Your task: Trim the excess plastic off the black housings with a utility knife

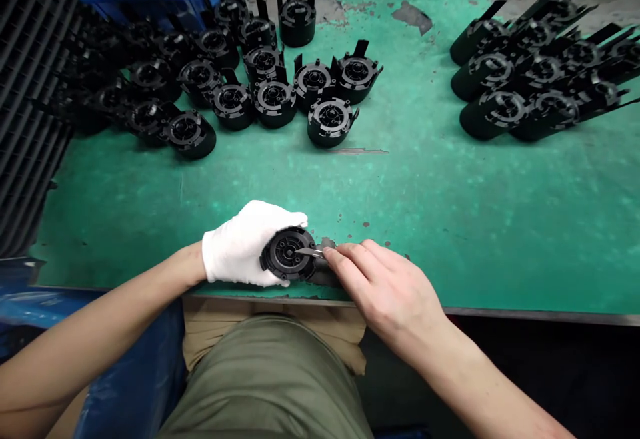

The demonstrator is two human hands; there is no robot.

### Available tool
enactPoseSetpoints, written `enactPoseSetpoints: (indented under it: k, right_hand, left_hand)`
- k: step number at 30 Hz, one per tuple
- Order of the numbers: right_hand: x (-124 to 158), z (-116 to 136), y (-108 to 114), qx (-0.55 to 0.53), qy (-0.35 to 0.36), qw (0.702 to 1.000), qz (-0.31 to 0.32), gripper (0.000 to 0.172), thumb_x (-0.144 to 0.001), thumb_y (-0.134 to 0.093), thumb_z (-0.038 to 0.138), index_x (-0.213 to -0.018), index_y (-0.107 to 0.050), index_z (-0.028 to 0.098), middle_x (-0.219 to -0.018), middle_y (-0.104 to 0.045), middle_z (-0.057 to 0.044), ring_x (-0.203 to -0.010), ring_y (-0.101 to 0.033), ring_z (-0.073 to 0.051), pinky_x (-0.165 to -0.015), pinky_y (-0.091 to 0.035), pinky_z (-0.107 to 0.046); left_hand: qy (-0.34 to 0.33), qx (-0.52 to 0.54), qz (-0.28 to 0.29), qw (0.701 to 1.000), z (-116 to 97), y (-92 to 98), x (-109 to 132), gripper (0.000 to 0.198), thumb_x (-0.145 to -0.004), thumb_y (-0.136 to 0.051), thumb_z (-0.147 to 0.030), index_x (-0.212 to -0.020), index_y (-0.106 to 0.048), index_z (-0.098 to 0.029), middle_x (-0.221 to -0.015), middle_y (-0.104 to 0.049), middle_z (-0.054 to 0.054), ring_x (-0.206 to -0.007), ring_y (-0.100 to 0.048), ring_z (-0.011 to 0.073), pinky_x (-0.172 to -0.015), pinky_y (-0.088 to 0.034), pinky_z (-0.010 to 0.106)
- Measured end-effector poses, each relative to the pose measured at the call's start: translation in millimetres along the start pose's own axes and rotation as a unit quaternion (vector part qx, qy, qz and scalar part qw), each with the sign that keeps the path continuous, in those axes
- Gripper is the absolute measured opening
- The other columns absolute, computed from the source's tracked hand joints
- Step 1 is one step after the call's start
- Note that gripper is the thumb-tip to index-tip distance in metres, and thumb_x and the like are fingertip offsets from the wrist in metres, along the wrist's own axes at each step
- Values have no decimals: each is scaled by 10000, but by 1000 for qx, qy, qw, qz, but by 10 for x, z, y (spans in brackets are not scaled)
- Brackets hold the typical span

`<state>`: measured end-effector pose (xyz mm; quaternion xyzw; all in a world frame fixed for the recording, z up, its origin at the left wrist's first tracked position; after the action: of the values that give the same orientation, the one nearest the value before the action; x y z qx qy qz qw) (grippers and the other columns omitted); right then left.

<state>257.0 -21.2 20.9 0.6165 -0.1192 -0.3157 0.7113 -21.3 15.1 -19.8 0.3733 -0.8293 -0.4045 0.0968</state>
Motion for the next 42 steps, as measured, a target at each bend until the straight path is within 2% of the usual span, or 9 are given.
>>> enactPoseSetpoints:
  k: [9, 14, 20, 22, 25, 27, 32, 37, 42]
  right_hand:
    - [-29, 65, 42, 48, 47, 998, -8, 383, -995, -620, -38, -1371, -634, 37, -1172, -796, -192, -935, -715, -257, -803, -598, -398]
    - [-22, -45, 38, 0, 25, 999, -23, 410, -991, -695, 2, -1387, -639, 92, -1187, -790, -158, -931, -711, -239, -816, -593, -388]
    - [-3, -138, 54, -54, -90, 990, -97, 364, -1020, -738, 100, -1366, -655, 180, -1165, -779, -103, -988, -753, -218, -874, -594, -338]
    - [-15, -67, 8, -67, -61, 993, -75, 345, -1021, -726, 84, -1349, -654, 164, -1155, -781, -106, -955, -750, -210, -851, -591, -333]
    - [-53, 18, -44, -40, -40, 996, -71, 332, -1003, -725, 40, -1315, -657, 133, -1121, -785, -111, -917, -733, -208, -818, -579, -339]
    - [-82, 34, -51, -16, -42, 996, -76, 334, -993, -730, 25, -1306, -660, 120, -1107, -784, -112, -906, -721, -209, -806, -571, -346]
    - [-123, 26, -27, -4, -29, 997, -73, 373, -984, -726, 6, -1338, -653, 99, -1122, -781, -123, -896, -688, -209, -808, -562, -357]
    - [-146, 18, -27, 23, -5, 998, -54, 433, -963, -734, -13, -1378, -641, 69, -1179, -776, -162, -917, -657, -235, -826, -555, -387]
    - [-162, 16, 2, 10, 1, 998, -56, 423, -958, -734, -24, -1364, -648, 59, -1178, -774, -165, -920, -649, -227, -831, -556, -384]
  left_hand:
    - [1, -5, -5, 1000, -9, 34, -32, 860, -787, -892, -540, -1505, -535, -228, -1269, -823, 130, -1143, -829, 380, -1014, -632, 483]
    - [21, 0, -11, 1000, -11, -17, -6, 847, -774, -913, -532, -1472, -551, -216, -1258, -810, 128, -1140, -818, 378, -1014, -637, 491]
    - [167, -106, -203, 959, -158, -172, 252, 1268, -681, -967, -764, -1621, -382, -144, -1469, -656, 270, -1322, -700, 463, -1097, -601, 606]
    - [197, -94, -164, 962, -226, -156, 273, 1218, -646, -970, -791, -1561, -483, -152, -1342, -714, 225, -1206, -737, 438, -1012, -634, 578]
    - [231, -48, -63, 970, -247, -64, 217, 840, -662, -954, -786, -1208, -713, -196, -1024, -750, 117, -1015, -760, 381, -872, -644, 493]
    - [220, -43, -55, 973, -202, 2, 162, 790, -619, -962, -803, -1067, -727, -195, -971, -737, 111, -989, -756, 379, -877, -634, 500]
    - [109, -12, -76, 991, -42, 38, 56, 951, -447, -1042, -759, -1156, -702, -226, -1227, -771, 147, -1130, -767, 417, -973, -627, 531]
    - [108, 25, 7, 994, -55, 92, -38, 672, -636, -1016, -605, -1122, -709, -257, -1077, -814, 49, -1015, -808, 338, -879, -592, 409]
    - [121, 30, 22, 992, -128, 152, -82, 520, -683, -998, -515, -1020, -696, -259, -1002, -810, 15, -965, -803, 302, -787, -531, 351]
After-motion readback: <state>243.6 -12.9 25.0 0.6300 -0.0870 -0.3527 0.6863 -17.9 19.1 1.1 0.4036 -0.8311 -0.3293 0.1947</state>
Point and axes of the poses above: each hand's wrist, its own x-axis away from the middle knuckle, its own y-axis out of the back of the hand, z = x × y, the point moved 2 cm from there along -x, towards the middle knuckle
